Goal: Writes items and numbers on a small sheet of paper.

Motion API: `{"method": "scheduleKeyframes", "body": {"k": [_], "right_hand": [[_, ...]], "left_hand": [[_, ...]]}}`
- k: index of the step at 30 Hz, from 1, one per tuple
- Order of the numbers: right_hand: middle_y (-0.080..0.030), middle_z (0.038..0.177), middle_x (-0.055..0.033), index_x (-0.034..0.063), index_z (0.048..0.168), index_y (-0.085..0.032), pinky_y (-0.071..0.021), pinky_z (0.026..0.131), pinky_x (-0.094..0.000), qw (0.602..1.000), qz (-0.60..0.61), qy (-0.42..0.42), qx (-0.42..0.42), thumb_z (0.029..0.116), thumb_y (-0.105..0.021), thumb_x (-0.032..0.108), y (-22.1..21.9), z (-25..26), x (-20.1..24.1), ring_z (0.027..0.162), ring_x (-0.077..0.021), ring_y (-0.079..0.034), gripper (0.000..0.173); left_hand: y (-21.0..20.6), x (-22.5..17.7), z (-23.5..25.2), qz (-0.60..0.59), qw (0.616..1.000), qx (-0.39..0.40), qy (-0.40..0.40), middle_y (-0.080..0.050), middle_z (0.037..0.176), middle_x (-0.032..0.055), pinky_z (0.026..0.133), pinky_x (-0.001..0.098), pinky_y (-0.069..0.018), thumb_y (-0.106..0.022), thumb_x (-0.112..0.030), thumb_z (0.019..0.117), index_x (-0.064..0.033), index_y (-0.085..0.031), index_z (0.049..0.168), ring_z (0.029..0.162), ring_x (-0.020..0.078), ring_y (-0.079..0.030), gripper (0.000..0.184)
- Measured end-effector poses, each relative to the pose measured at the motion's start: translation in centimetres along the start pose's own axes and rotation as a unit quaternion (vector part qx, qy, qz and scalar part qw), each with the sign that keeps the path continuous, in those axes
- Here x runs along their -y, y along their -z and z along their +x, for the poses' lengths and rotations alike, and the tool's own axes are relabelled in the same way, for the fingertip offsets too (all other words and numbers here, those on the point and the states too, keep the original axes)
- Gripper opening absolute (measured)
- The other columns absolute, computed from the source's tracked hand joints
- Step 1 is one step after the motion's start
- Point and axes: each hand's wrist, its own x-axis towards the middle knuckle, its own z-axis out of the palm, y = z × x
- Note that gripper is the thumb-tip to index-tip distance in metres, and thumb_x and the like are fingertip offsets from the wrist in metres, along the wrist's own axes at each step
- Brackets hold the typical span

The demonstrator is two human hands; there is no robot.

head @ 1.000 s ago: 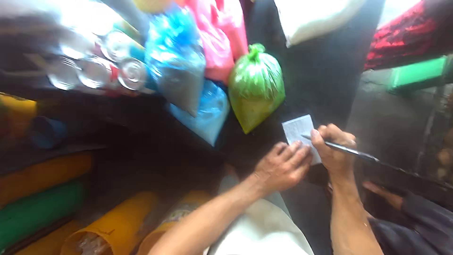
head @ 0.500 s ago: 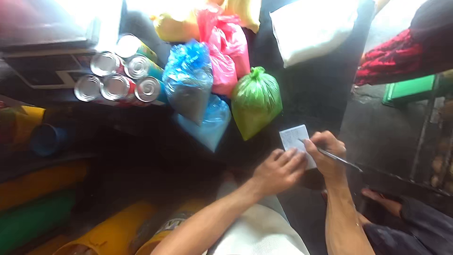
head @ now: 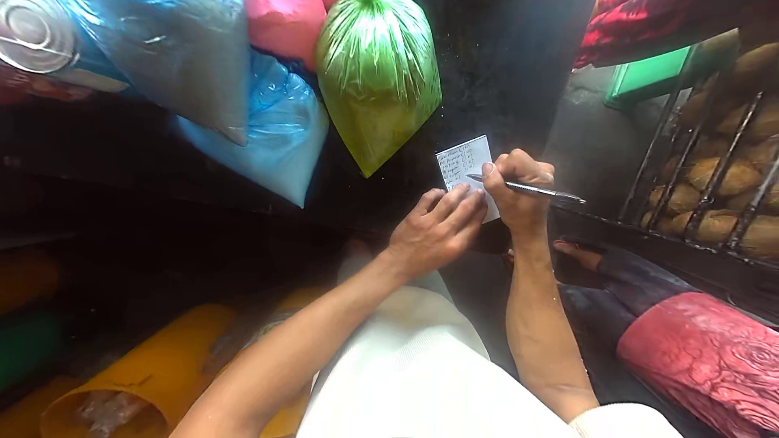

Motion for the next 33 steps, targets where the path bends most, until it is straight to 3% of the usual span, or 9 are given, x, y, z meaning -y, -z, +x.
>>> {"method": "scheduleKeyframes", "body": {"k": [12, 17, 21, 25, 31, 33], "right_hand": [[-0.047, 0.059, 0.0002, 0.0087, 0.067, -0.050, -0.0323, 0.042, -0.0162, 1.000, 0.000, -0.010, 0.003, 0.0955, -0.065, 0.010, 0.2, -0.7, 0.2, 0.048, -0.0035, -0.043, 0.032], [-0.049, 0.061, 0.0028, 0.0088, 0.067, -0.051, -0.0347, 0.047, -0.0133, 0.999, -0.020, -0.007, -0.038, 0.0948, -0.063, 0.008, -0.3, 0.1, 0.5, 0.053, 0.0004, -0.045, 0.030], [-0.047, 0.059, 0.0014, 0.0085, 0.066, -0.050, -0.0338, 0.044, -0.0147, 0.999, -0.005, 0.001, -0.036, 0.0951, -0.064, 0.008, -0.2, -0.4, 0.3, 0.050, -0.0016, -0.044, 0.032], [-0.053, 0.062, 0.0040, 0.0088, 0.068, -0.054, -0.0391, 0.052, -0.0159, 0.999, 0.022, 0.022, -0.015, 0.0929, -0.064, 0.004, -0.3, 1.0, -0.7, 0.057, 0.0005, -0.050, 0.028], [-0.048, 0.059, 0.0036, 0.0110, 0.066, -0.050, -0.0349, 0.045, -0.0152, 1.000, 0.010, -0.010, -0.019, 0.0952, -0.063, 0.006, -0.1, 0.3, -0.1, 0.050, -0.0013, -0.045, 0.032], [-0.050, 0.061, 0.0059, 0.0121, 0.068, -0.051, -0.0374, 0.050, -0.0151, 0.999, 0.032, 0.008, -0.028, 0.0941, -0.063, 0.005, -0.1, 0.8, -0.4, 0.055, 0.0007, -0.048, 0.029]], "left_hand": [[-0.1, 0.1, -0.1, -0.007, 1.000, 0.008, -0.001, -0.061, 0.144, 0.0049, 0.113, 0.0427, -0.0384, -0.055, -0.029, 0.1034, -0.0156, -0.069, 0.132, 0.139, 0.0245, -0.049, 0.035], [-0.1, 0.1, -0.1, -0.007, 1.000, 0.006, -0.002, -0.061, 0.144, 0.0049, 0.113, 0.0429, -0.0388, -0.054, -0.029, 0.1035, -0.0157, -0.068, 0.133, 0.139, 0.0246, -0.050, 0.035], [0.0, 0.1, -0.1, -0.006, 1.000, 0.008, -0.003, -0.061, 0.144, 0.0048, 0.113, 0.0429, -0.0388, -0.054, -0.029, 0.1037, -0.0154, -0.068, 0.133, 0.139, 0.0246, -0.050, 0.035], [-0.1, 0.1, -0.2, -0.014, 1.000, 0.013, -0.002, -0.060, 0.145, 0.0057, 0.113, 0.0430, -0.0386, -0.054, -0.028, 0.1036, -0.0150, -0.067, 0.134, 0.140, 0.0253, -0.049, 0.036], [0.0, 0.2, -0.2, -0.015, 1.000, 0.017, -0.005, -0.059, 0.146, 0.0053, 0.113, 0.0433, -0.0381, -0.054, -0.029, 0.1035, -0.0157, -0.067, 0.134, 0.141, 0.0253, -0.048, 0.036], [0.0, 0.2, -0.2, -0.018, 1.000, 0.015, -0.006, -0.059, 0.146, 0.0062, 0.113, 0.0437, -0.0384, -0.054, -0.029, 0.1036, -0.0150, -0.067, 0.134, 0.140, 0.0257, -0.048, 0.036]]}}
